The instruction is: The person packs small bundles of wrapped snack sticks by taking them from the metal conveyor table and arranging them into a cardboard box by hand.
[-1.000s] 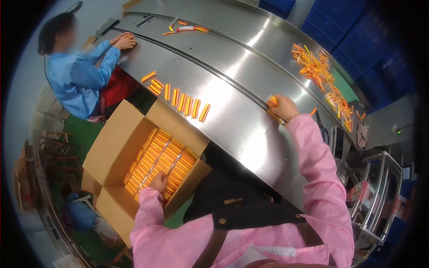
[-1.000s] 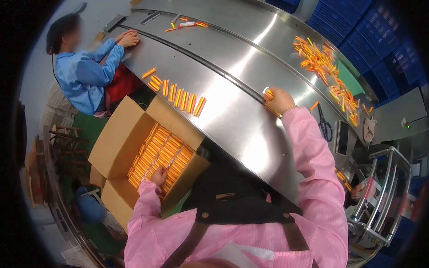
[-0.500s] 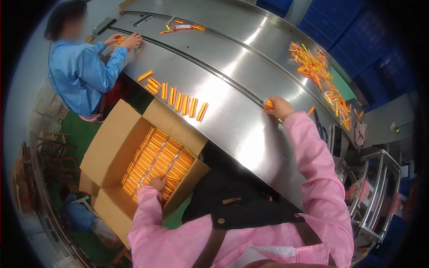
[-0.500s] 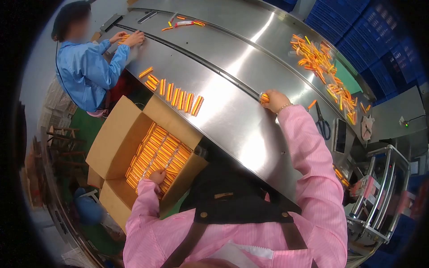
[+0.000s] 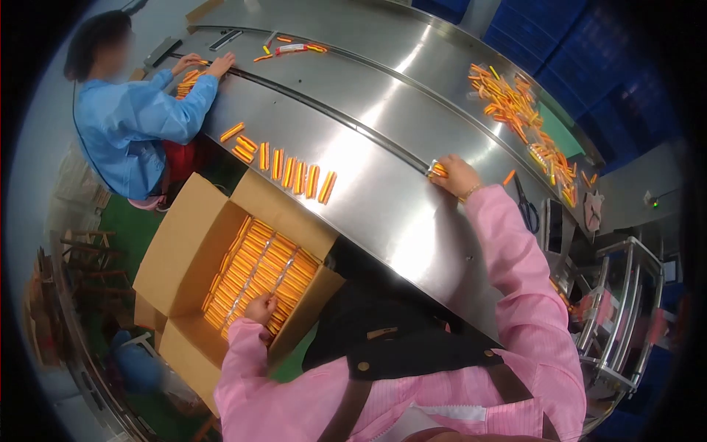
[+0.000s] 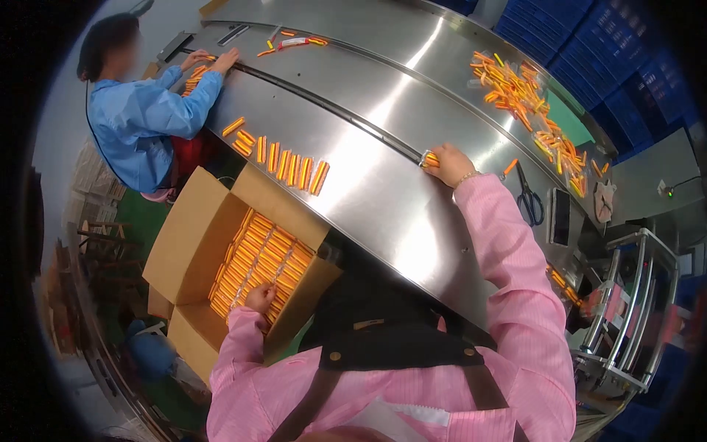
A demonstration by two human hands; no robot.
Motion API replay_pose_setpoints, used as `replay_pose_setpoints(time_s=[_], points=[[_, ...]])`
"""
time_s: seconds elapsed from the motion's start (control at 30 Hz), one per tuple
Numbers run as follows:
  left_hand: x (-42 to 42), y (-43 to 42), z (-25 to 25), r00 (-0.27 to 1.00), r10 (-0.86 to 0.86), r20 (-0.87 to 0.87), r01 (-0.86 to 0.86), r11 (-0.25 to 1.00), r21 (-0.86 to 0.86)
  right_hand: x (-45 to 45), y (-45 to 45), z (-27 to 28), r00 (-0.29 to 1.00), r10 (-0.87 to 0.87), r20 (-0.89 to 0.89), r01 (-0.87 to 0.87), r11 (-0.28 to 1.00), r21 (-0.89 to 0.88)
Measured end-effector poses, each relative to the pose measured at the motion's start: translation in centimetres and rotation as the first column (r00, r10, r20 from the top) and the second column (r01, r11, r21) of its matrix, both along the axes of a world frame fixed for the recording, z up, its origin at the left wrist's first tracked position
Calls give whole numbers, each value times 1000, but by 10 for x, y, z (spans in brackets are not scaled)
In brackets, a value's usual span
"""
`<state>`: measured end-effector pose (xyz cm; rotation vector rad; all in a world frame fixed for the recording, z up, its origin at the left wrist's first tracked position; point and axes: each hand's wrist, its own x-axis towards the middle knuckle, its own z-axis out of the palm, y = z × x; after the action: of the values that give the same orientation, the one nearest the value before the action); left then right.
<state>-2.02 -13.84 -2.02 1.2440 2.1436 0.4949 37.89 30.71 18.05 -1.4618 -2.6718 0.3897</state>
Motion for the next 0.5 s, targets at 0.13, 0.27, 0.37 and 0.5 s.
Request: replay_pose_setpoints(time_s=[0.13,0.27,0.37,0.5], points=[[-7,0,9,995,96,-27,-96,995,15,5,4,1,997,14,-78,-10,998,55],[-20,4,22,973,193,-126,-169,970,177,-4,9,-3,997,69,-26,-69,997,26],[-26,1,32,948,300,-101,-271,934,234,-2,6,-11,997,55,-48,-54,998,30],[-37,-12,57,898,435,-65,-379,839,391,2,2,-9,996,-1,-85,3,1000,26]])
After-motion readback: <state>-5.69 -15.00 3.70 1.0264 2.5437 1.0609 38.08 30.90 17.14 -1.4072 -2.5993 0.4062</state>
